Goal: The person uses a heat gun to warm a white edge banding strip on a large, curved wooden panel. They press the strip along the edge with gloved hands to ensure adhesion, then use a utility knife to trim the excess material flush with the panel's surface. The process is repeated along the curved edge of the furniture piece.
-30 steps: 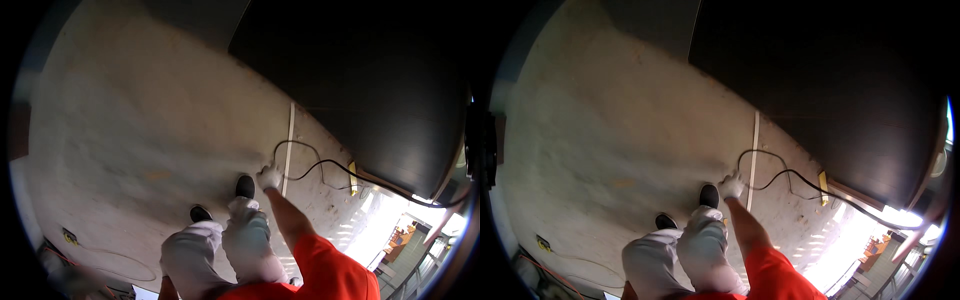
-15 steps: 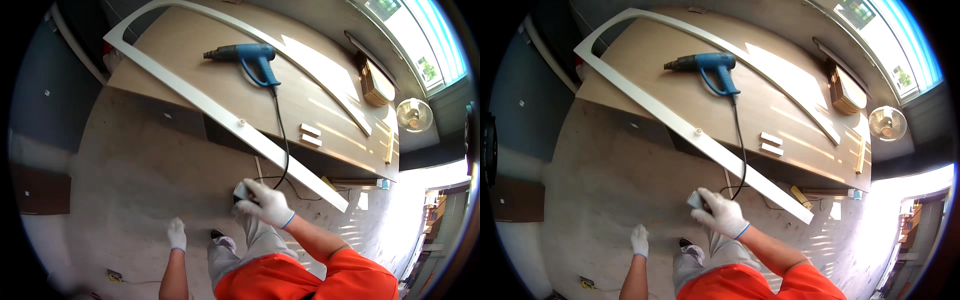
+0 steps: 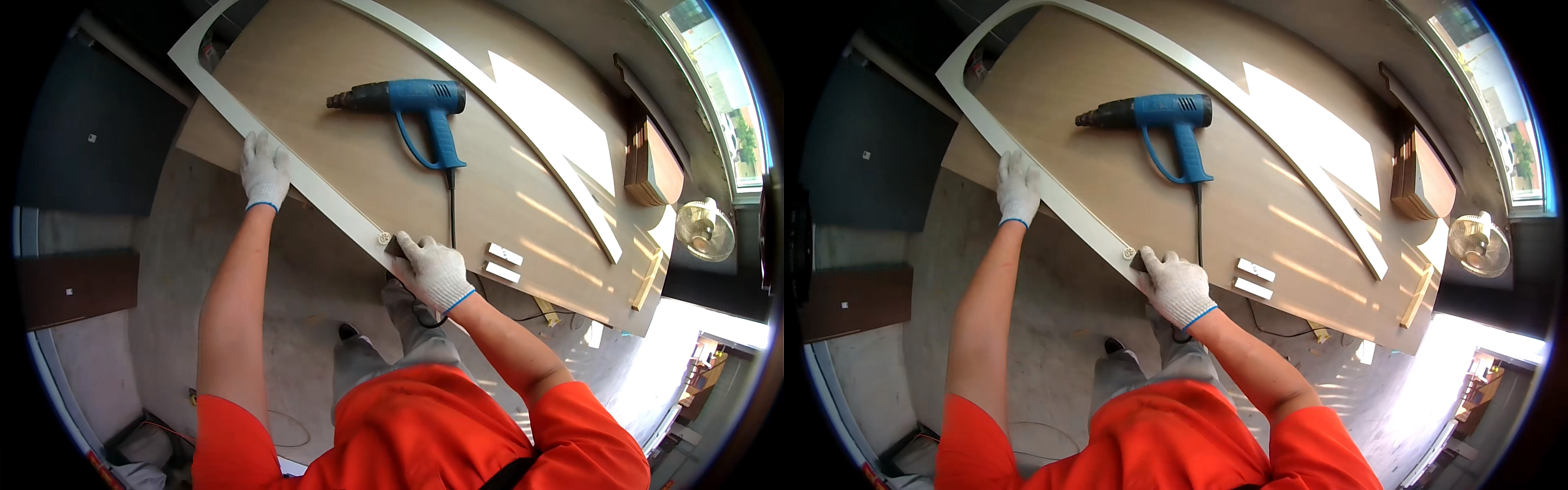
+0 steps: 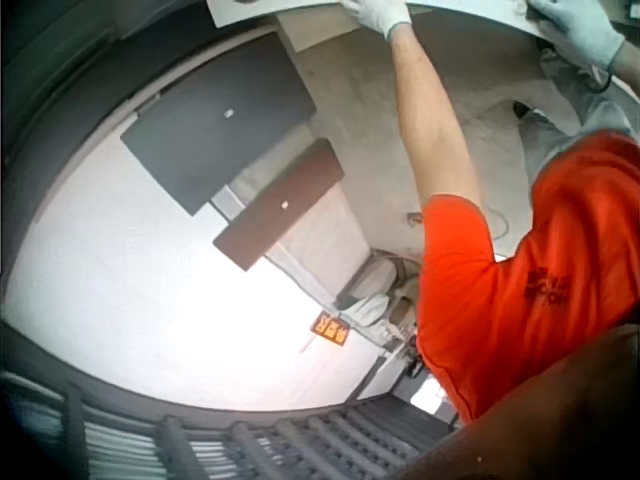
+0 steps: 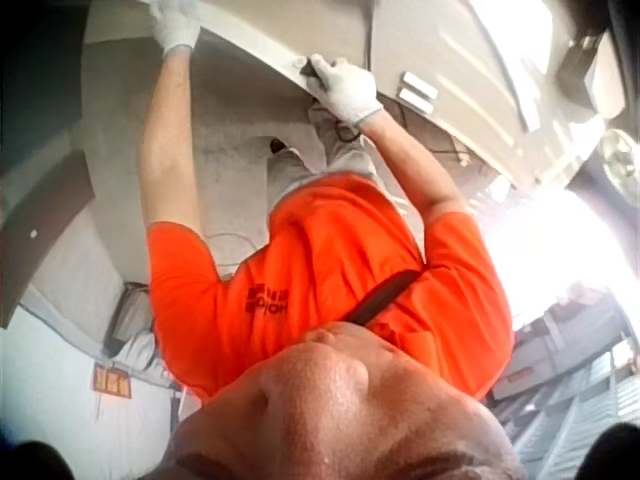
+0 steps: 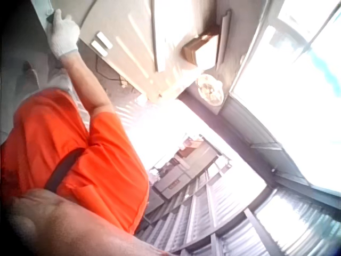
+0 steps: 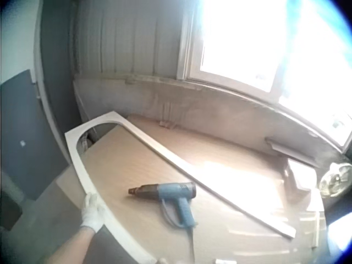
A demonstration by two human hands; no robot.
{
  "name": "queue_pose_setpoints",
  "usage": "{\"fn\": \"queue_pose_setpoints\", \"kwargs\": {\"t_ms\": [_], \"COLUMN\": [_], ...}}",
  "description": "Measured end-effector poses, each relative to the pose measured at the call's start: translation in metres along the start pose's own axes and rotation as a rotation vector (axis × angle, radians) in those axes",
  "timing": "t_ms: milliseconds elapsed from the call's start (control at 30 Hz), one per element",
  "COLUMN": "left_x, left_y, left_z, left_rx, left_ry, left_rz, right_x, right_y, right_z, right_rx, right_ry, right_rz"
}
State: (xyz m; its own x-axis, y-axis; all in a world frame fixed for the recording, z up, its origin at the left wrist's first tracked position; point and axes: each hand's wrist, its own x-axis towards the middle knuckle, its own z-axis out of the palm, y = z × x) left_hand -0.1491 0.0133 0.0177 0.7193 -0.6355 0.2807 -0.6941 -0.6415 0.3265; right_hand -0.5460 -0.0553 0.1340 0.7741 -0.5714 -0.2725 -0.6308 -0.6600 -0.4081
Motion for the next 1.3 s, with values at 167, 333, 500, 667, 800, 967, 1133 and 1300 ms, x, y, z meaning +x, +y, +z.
{"fn": "queue_pose_setpoints", "kwargs": {"t_ms": [167, 333, 500, 667, 800, 967, 1133, 1300], "left_x": [0.045, 0.034, 0.031, 0.03, 0.031, 0.031, 0.028, 0.027], "left_y": [-0.01, -0.004, 0.006, 0.008, 0.011, 0.015, 0.014, 0.016], "left_z": [0.023, 0.031, 0.023, 0.019, 0.016, 0.015, 0.02, 0.021], "left_rx": [0.052, 0.108, 0.122, 0.104, 0.096, 0.06, 0.079, 0.138], "left_ry": [0.063, 0.072, 0.042, 0.028, 0.012, 0.034, 0.116, 0.093], "left_rz": [-0.148, -0.138, -0.172, -0.184, -0.196, -0.209, -0.213, -0.257], "right_x": [0.017, 0.031, 0.046, 0.065, 0.088, 0.119, 0.152, 0.192], "right_y": [0.003, 0.008, 0.022, 0.019, 0.009, -0.005, -0.02, -0.043], "right_z": [-0.001, -0.013, -0.015, -0.019, -0.022, -0.024, -0.029, -0.026], "right_rx": [0.007, 0.015, 0.001, -0.027, -0.085, -0.071, -0.088, -0.098], "right_ry": [0.032, -0.038, -0.126, -0.19, -0.231, -0.224, -0.25, -0.272], "right_rz": [-0.04, -0.096, -0.206, -0.24, -0.246, -0.283, -0.328, -0.355]}}
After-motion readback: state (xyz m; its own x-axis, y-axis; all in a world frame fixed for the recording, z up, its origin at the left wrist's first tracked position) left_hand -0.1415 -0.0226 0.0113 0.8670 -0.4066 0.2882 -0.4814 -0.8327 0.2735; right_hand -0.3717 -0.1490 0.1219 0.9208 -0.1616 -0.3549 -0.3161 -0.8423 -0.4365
